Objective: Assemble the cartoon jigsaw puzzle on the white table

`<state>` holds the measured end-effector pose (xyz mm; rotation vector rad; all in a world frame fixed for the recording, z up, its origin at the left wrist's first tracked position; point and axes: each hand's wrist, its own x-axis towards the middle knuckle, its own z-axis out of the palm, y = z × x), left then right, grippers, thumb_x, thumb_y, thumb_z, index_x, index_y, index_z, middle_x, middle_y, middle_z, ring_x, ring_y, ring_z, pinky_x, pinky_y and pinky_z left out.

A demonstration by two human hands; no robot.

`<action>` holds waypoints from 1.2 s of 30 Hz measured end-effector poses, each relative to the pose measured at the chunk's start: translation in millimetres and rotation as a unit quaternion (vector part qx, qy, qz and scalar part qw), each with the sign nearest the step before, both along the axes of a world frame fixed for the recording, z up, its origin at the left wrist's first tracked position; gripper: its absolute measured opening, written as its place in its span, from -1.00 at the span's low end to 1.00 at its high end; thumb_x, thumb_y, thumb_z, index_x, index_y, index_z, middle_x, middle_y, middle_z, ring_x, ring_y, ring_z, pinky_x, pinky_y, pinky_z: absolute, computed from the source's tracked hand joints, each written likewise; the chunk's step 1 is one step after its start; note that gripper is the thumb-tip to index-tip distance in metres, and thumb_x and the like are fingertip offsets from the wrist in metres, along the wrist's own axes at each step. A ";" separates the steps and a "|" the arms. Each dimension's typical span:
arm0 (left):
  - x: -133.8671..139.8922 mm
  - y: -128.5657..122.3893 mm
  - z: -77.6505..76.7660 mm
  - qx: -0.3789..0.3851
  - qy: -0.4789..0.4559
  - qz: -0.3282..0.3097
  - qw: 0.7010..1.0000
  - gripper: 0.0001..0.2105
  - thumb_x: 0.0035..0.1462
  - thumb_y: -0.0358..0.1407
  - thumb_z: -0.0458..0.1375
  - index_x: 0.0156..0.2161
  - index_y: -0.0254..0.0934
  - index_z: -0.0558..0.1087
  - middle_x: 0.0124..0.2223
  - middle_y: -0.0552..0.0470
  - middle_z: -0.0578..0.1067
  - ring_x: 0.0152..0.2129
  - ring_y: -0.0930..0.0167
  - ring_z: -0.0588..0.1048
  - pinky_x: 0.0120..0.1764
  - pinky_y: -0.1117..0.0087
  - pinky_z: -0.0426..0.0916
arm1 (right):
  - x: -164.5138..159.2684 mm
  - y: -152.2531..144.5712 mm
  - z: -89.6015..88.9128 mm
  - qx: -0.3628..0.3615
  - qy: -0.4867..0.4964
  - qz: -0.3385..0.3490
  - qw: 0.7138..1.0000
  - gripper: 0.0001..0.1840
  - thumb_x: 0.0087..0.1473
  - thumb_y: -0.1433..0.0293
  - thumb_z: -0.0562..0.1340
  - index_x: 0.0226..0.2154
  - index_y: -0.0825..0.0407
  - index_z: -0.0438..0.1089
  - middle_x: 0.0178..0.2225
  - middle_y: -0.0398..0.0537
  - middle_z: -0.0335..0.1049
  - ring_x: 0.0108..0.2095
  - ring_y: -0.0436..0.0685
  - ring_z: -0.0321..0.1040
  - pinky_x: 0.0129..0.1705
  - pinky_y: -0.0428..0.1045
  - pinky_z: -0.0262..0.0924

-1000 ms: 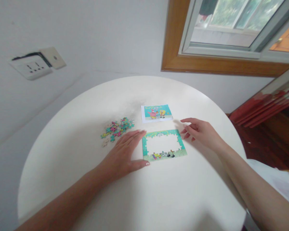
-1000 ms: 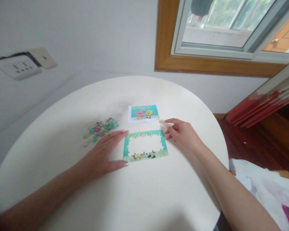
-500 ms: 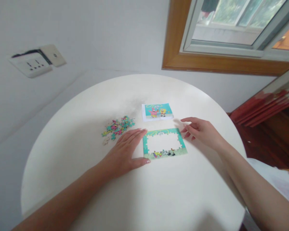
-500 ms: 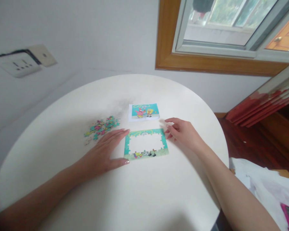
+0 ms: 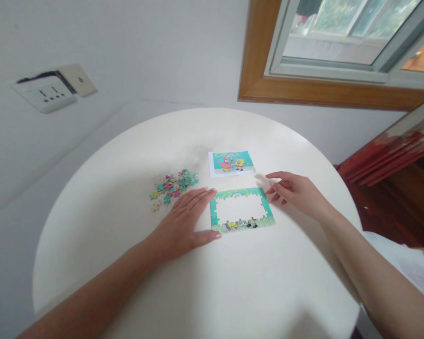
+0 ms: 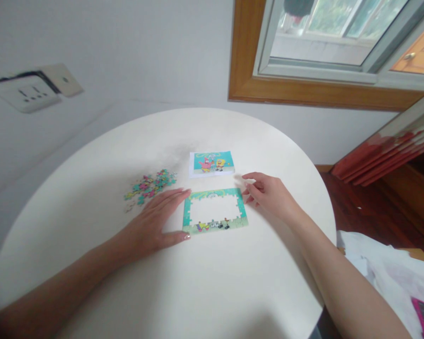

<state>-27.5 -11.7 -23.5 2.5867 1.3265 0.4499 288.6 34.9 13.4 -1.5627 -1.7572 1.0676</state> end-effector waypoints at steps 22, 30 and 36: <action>0.3 0.8 -0.1 0.011 0.023 -0.010 1.000 -0.27 0.12 0.08 0.11 0.28 -0.29 0.13 0.31 -0.16 0.17 0.25 0.17 0.09 0.28 0.08 -0.02 | 0.3 0.6 -0.5 -0.004 0.000 -0.001 1.000 -0.65 0.10 0.38 0.15 -0.02 0.02 0.36 -0.35 -0.06 0.57 -0.46 0.02 0.50 -0.49 -0.11 0.40; 0.4 0.1 1.0 0.003 0.033 -0.007 0.999 -0.27 0.12 0.09 0.10 0.28 -0.29 0.13 0.32 -0.15 0.15 0.26 0.17 0.08 0.28 0.10 -0.04 | -0.1 0.6 0.7 -0.004 -0.010 0.003 1.000 -0.65 0.13 0.39 0.13 -0.01 0.03 0.34 -0.35 -0.03 0.56 -0.47 0.01 0.49 -0.51 -0.13 0.38; -0.5 0.2 0.1 0.009 0.038 -0.010 0.999 -0.27 0.13 0.10 0.08 0.28 -0.31 0.12 0.32 -0.15 0.15 0.26 0.18 0.07 0.28 0.10 -0.05 | 1.0 0.6 -0.6 -0.004 -0.001 0.008 1.000 -0.64 0.12 0.37 0.15 0.00 0.03 0.35 -0.34 -0.03 0.56 -0.47 0.01 0.49 -0.49 -0.12 0.39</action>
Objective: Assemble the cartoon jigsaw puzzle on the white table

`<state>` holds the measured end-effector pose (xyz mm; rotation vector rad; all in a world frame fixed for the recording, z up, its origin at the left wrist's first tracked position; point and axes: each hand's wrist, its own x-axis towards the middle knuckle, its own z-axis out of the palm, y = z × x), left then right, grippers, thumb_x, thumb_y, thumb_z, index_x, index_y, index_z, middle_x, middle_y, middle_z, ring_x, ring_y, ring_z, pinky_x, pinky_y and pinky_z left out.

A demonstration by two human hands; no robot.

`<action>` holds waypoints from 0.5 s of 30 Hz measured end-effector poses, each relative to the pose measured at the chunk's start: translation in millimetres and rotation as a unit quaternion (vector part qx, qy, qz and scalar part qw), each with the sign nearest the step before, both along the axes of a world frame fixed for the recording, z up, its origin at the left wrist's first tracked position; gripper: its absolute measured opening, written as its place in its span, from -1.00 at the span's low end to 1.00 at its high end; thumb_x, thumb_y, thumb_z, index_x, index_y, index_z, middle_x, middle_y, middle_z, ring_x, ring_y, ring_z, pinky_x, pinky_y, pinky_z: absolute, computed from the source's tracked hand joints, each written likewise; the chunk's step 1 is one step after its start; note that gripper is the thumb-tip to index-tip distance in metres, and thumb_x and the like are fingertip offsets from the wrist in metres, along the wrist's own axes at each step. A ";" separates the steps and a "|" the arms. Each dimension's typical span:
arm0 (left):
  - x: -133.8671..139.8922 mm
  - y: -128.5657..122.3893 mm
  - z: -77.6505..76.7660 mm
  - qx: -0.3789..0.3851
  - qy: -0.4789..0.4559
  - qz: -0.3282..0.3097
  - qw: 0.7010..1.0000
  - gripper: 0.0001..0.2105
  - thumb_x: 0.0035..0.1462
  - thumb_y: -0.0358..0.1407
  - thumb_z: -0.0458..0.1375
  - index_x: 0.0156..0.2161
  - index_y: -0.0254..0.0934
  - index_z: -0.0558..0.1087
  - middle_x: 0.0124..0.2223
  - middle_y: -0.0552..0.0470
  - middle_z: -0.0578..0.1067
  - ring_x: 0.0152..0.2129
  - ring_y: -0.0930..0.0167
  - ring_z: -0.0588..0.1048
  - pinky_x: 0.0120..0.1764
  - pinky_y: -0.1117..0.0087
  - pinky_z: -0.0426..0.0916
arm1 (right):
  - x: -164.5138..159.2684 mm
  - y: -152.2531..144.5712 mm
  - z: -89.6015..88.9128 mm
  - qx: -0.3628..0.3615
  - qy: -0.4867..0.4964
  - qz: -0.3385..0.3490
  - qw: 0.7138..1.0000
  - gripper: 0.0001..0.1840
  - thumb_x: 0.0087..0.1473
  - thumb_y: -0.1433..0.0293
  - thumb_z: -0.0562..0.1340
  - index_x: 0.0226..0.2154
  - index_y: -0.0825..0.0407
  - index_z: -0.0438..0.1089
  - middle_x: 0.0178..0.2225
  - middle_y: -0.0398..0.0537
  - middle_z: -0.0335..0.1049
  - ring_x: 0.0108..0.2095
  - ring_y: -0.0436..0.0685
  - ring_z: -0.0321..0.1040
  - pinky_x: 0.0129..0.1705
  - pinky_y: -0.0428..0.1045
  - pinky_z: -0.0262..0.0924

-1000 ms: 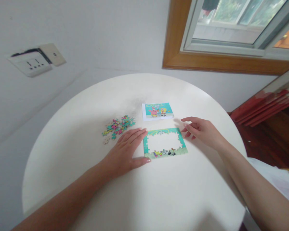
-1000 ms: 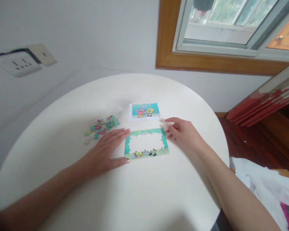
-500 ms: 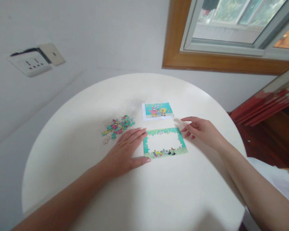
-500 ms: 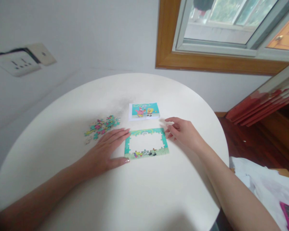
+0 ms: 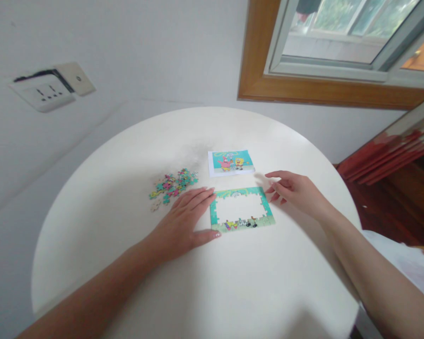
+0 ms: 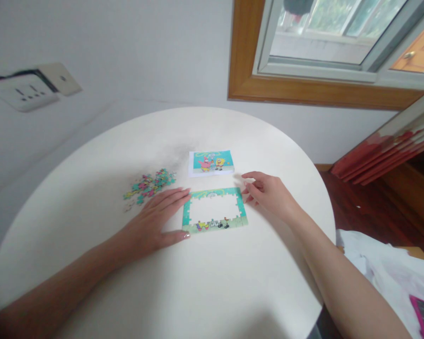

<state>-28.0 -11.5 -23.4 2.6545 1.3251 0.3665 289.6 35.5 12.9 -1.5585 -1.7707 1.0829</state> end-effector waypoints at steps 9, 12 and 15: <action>0.7 1.1 -0.6 0.013 0.004 -0.001 1.000 -0.28 0.14 0.10 0.08 0.27 -0.32 0.15 0.32 -0.14 0.16 0.26 0.18 0.08 0.28 0.13 -0.03 | -1.5 -0.4 2.6 -0.003 -0.008 -0.004 1.000 -0.65 0.14 0.40 0.11 0.00 0.06 0.33 -0.34 -0.03 0.55 -0.48 -0.02 0.47 -0.51 -0.14 0.37; 0.5 1.0 -0.7 0.012 0.001 0.000 1.000 -0.28 0.13 0.10 0.08 0.27 -0.30 0.15 0.32 -0.13 0.17 0.25 0.18 0.09 0.28 0.13 -0.03 | -1.0 -0.3 1.8 0.002 -0.008 0.001 1.000 -0.65 0.14 0.40 0.11 0.00 0.06 0.33 -0.35 -0.03 0.55 -0.49 -0.02 0.47 -0.51 -0.13 0.37; -0.3 0.8 -1.1 0.012 -0.005 0.000 1.000 -0.28 0.12 0.10 0.09 0.28 -0.27 0.14 0.32 -0.12 0.17 0.25 0.17 0.10 0.28 0.12 -0.01 | -0.8 -0.4 1.4 -0.002 -0.008 -0.001 1.000 -0.64 0.14 0.39 0.11 0.01 0.06 0.32 -0.35 -0.03 0.55 -0.49 -0.02 0.47 -0.51 -0.13 0.37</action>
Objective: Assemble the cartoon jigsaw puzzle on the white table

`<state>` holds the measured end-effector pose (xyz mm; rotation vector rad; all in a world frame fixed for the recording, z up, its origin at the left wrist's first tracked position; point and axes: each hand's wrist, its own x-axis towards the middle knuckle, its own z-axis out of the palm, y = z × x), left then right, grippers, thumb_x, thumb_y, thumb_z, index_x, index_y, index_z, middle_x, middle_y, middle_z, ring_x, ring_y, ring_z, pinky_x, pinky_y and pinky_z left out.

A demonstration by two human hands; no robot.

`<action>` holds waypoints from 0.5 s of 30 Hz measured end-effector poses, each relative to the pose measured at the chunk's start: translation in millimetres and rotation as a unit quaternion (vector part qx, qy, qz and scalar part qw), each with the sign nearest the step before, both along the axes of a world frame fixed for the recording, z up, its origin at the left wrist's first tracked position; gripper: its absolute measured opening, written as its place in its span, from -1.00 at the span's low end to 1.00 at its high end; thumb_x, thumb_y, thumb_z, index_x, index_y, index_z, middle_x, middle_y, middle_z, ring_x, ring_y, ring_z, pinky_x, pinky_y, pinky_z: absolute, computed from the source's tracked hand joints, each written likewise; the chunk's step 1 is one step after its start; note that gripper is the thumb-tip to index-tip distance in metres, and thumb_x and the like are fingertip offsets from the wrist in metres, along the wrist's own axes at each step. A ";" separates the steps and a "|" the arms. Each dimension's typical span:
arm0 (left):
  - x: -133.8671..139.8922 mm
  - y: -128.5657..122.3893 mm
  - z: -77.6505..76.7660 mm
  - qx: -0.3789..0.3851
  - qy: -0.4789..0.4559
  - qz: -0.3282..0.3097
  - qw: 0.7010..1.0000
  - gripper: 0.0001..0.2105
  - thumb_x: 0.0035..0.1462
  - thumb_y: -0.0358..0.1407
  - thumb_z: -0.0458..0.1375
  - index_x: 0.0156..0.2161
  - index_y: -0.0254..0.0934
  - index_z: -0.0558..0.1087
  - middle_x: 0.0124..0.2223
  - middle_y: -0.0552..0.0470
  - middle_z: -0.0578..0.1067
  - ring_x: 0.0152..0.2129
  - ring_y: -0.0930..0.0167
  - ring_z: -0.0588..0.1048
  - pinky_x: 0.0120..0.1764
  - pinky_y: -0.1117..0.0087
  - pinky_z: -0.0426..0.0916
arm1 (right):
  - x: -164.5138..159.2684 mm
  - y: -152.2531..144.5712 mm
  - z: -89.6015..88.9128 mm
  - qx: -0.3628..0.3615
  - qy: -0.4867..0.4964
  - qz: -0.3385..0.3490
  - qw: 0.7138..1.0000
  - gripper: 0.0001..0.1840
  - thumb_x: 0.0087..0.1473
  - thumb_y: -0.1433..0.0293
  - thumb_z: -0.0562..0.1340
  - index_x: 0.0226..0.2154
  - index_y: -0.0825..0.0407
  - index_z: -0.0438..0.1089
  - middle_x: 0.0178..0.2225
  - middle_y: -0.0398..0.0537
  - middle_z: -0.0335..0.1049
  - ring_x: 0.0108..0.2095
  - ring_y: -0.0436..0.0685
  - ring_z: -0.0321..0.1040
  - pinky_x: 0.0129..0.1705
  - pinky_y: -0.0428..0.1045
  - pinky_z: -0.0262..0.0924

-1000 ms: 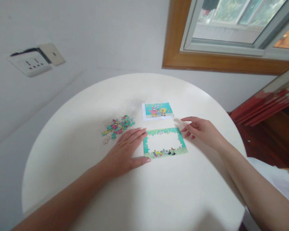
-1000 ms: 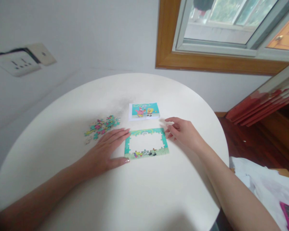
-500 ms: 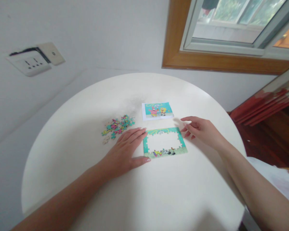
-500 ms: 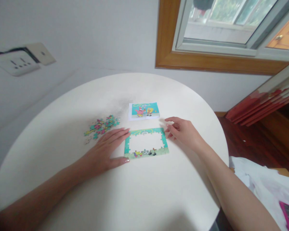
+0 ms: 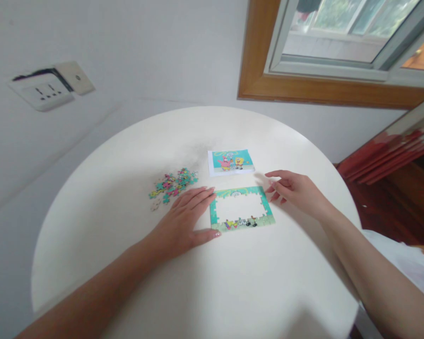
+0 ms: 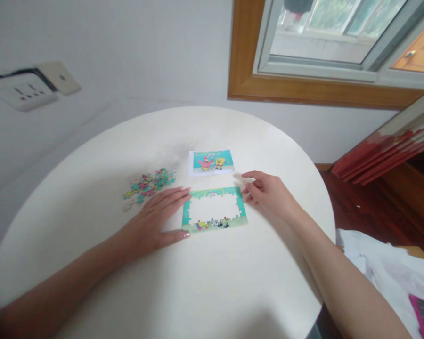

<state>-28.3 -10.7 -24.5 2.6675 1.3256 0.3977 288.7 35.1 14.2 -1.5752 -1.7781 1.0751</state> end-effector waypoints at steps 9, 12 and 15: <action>0.7 0.0 -0.5 0.001 0.005 0.000 1.000 -0.27 0.14 0.11 0.07 0.29 -0.29 0.12 0.32 -0.13 0.16 0.26 0.19 0.09 0.28 0.12 -0.03 | 1.5 0.7 -1.7 0.004 -0.002 0.003 1.000 -0.64 0.15 0.38 0.12 0.01 0.03 0.33 -0.34 -0.03 0.55 -0.47 -0.01 0.48 -0.49 -0.13 0.38; 0.8 -0.1 -0.3 0.003 0.002 -0.001 1.000 -0.28 0.13 0.10 0.09 0.27 -0.31 0.14 0.31 -0.14 0.17 0.26 0.18 0.09 0.28 0.11 -0.02 | 1.6 1.1 -1.8 0.001 -0.006 0.002 1.000 -0.64 0.15 0.38 0.12 0.01 0.05 0.33 -0.33 -0.02 0.56 -0.48 -0.01 0.48 -0.49 -0.13 0.38; 0.8 0.1 0.2 -0.001 0.000 -0.001 1.000 -0.27 0.12 0.09 0.10 0.27 -0.31 0.15 0.31 -0.14 0.18 0.25 0.17 0.10 0.28 0.10 -0.01 | 0.9 1.0 -0.9 0.001 -0.010 0.000 1.000 -0.63 0.15 0.38 0.12 0.02 0.05 0.33 -0.33 -0.01 0.56 -0.48 -0.01 0.48 -0.50 -0.13 0.37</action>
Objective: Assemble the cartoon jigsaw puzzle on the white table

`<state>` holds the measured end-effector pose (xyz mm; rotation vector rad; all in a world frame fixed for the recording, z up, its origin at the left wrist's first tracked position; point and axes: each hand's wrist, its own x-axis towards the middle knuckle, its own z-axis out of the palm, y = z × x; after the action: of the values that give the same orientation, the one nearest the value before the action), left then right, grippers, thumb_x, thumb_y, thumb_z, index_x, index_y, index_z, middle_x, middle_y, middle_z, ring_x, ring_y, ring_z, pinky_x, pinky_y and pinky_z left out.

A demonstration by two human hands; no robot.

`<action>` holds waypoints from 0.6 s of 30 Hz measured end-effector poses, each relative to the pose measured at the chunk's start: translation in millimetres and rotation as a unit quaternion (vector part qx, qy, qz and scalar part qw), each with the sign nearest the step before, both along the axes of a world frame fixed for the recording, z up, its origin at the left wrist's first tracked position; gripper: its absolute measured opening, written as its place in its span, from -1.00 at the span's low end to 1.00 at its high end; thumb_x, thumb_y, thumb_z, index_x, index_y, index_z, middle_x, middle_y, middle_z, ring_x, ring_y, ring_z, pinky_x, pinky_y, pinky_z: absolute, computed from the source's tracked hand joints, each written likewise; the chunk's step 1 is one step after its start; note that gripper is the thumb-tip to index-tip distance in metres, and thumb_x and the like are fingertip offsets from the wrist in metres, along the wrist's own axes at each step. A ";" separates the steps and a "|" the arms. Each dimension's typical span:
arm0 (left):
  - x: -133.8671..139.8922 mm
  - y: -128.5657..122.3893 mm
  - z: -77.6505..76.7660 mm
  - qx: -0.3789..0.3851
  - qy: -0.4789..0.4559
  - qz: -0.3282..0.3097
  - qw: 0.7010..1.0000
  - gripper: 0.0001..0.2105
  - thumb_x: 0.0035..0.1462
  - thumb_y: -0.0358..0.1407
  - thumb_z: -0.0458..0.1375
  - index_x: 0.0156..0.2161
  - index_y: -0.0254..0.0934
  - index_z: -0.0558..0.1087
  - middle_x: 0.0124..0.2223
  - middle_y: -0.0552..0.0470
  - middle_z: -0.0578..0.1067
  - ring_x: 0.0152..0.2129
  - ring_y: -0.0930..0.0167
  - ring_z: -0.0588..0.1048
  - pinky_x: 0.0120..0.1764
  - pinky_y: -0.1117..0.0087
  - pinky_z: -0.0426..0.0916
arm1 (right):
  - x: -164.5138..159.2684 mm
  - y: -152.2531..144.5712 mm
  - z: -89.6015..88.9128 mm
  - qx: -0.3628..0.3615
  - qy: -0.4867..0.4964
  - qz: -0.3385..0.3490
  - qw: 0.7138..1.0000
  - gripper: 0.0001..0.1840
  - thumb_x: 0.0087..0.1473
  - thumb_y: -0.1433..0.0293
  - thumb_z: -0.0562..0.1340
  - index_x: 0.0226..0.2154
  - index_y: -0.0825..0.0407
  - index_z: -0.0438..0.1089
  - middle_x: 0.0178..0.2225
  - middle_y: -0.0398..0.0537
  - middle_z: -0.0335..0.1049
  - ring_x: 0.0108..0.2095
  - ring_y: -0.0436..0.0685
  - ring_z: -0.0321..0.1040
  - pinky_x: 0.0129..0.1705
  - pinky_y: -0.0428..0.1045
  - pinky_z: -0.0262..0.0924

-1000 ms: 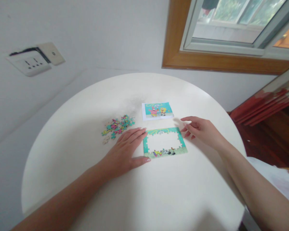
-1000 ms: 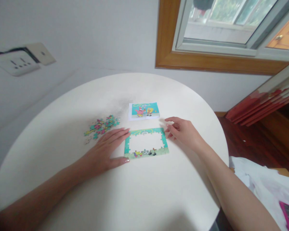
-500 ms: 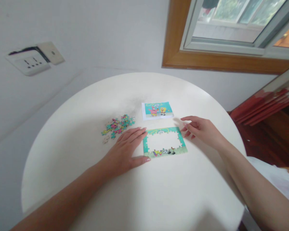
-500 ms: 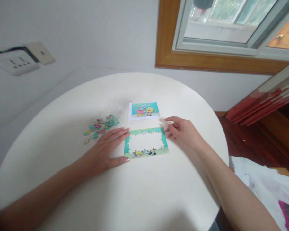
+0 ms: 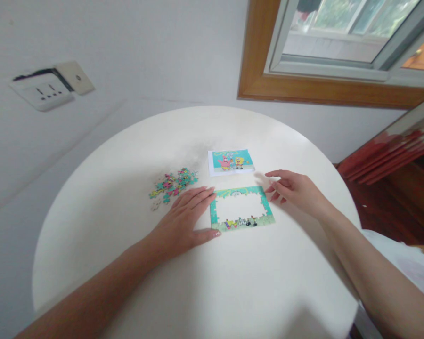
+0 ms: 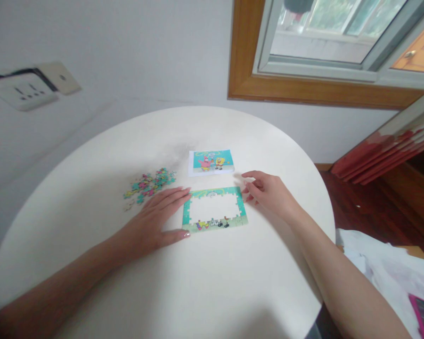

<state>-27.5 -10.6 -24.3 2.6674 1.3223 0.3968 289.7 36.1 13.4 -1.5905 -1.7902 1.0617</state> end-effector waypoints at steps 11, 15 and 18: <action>0.2 -0.3 0.0 -0.003 -0.005 0.004 1.000 -0.27 0.12 0.08 0.11 0.28 -0.27 0.14 0.31 -0.12 0.18 0.25 0.17 0.11 0.27 0.10 0.00 | -0.4 0.0 0.5 0.004 0.008 0.004 1.000 -0.63 0.13 0.38 0.12 0.00 0.05 0.33 -0.34 -0.02 0.55 -0.49 -0.01 0.47 -0.50 -0.12 0.37; -0.5 0.2 0.1 -0.002 -0.001 0.001 1.000 -0.27 0.12 0.10 0.10 0.29 -0.26 0.13 0.32 -0.13 0.17 0.25 0.17 0.10 0.27 0.10 0.00 | -0.7 0.0 1.0 -0.008 0.007 0.001 1.000 -0.64 0.14 0.39 0.11 0.01 0.06 0.32 -0.33 -0.02 0.55 -0.48 -0.01 0.47 -0.49 -0.13 0.38; 0.0 0.2 -0.2 -0.005 0.005 0.001 1.000 -0.26 0.12 0.11 0.10 0.29 -0.27 0.12 0.32 -0.13 0.16 0.25 0.18 0.10 0.28 0.11 -0.01 | -0.7 -0.1 0.6 -0.012 0.011 -0.002 1.000 -0.64 0.15 0.40 0.11 0.01 0.06 0.32 -0.34 -0.03 0.55 -0.48 -0.03 0.47 -0.49 -0.14 0.38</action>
<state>-27.5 -10.4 -24.5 2.6640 1.3263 0.3767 289.0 36.0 14.0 -1.5901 -1.7660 1.0972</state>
